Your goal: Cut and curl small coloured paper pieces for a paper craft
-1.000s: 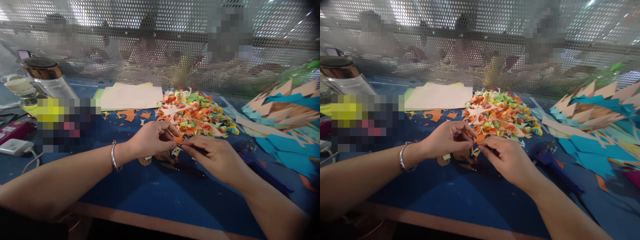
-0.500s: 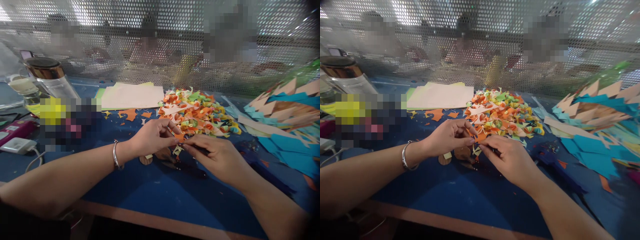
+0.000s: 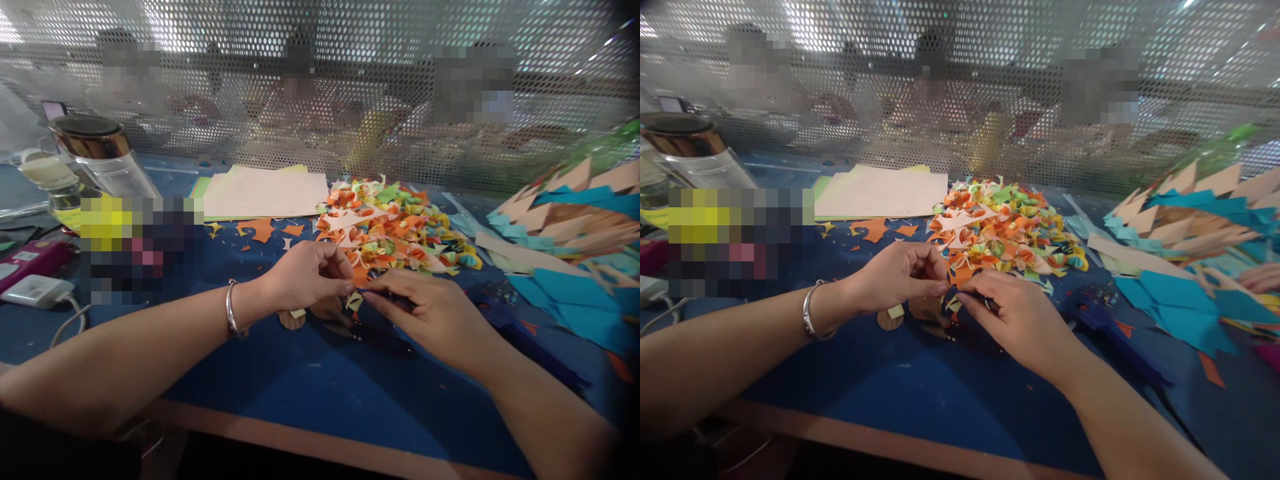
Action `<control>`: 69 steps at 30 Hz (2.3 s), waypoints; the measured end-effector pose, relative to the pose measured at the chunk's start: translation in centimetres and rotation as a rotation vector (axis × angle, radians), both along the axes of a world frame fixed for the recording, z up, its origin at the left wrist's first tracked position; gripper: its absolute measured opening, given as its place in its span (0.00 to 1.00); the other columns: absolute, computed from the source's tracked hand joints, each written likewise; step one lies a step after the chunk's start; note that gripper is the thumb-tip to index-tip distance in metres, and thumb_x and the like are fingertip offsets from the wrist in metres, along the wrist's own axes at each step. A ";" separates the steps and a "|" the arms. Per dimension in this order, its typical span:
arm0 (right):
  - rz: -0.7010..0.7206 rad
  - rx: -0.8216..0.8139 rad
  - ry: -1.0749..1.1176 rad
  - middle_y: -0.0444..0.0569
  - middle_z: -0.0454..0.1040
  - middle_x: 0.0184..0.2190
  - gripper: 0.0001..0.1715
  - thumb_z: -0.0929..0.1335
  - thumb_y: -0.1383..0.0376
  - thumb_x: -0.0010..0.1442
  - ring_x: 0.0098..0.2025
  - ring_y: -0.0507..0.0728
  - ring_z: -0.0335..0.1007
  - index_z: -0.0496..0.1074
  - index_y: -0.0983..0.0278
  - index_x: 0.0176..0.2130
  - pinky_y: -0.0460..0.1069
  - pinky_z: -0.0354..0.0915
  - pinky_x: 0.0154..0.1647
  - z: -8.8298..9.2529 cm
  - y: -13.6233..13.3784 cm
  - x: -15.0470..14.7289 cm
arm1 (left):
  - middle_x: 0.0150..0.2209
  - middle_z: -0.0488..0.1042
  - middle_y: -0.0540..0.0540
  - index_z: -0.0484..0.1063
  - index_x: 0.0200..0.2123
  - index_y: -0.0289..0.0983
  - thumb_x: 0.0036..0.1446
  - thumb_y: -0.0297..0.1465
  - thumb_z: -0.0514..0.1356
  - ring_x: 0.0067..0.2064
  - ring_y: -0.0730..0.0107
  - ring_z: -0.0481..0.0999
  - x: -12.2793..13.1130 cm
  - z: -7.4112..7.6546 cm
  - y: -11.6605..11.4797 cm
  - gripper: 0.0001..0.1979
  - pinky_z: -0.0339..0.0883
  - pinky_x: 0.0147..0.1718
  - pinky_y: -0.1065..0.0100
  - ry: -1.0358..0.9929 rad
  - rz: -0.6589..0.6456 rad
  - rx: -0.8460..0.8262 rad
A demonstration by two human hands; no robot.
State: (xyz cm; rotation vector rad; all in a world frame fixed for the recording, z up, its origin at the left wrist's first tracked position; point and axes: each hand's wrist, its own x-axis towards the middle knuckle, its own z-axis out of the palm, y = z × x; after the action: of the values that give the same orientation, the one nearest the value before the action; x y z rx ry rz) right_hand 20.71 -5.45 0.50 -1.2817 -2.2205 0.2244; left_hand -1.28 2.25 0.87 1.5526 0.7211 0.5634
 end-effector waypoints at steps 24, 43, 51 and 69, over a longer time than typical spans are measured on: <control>0.023 -0.009 0.021 0.47 0.79 0.31 0.13 0.66 0.61 0.73 0.31 0.54 0.75 0.77 0.60 0.37 0.48 0.69 0.33 0.2 -0.1 -0.2 | 0.28 0.76 0.52 0.72 0.31 0.35 0.46 0.30 0.72 0.30 0.77 0.75 -0.1 0.1 0.2 0.12 0.68 0.36 0.68 -0.029 0.031 -0.149; 0.003 -0.026 -0.005 0.48 0.81 0.32 0.13 0.67 0.60 0.71 0.32 0.56 0.77 0.78 0.59 0.37 0.49 0.71 0.34 0.4 -0.1 -0.2 | 0.32 0.79 0.51 0.69 0.34 0.35 0.44 0.21 0.70 0.33 0.77 0.77 0.1 -0.3 0.1 0.15 0.71 0.39 0.66 -0.097 0.017 -0.230; 0.011 0.002 -0.004 0.47 0.80 0.32 0.13 0.66 0.60 0.72 0.32 0.55 0.76 0.78 0.59 0.37 0.49 0.70 0.34 0.2 -0.1 -0.1 | 0.34 0.79 0.49 0.70 0.34 0.36 0.43 0.25 0.72 0.35 0.75 0.77 -0.1 -0.3 0.1 0.16 0.71 0.41 0.64 -0.085 -0.009 -0.212; -0.016 0.030 -0.029 0.47 0.80 0.30 0.15 0.65 0.60 0.73 0.31 0.55 0.76 0.78 0.60 0.36 0.49 0.68 0.33 0.3 0.0 0.1 | 0.33 0.76 0.50 0.68 0.37 0.37 0.43 0.27 0.70 0.34 0.75 0.74 -0.1 -0.1 0.3 0.18 0.69 0.39 0.66 -0.070 -0.002 -0.027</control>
State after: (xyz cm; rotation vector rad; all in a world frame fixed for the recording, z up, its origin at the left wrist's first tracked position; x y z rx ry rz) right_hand 20.78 -5.48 0.81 -1.2939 -2.2285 0.1673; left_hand -1.34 2.58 0.76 1.5009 0.6711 0.6014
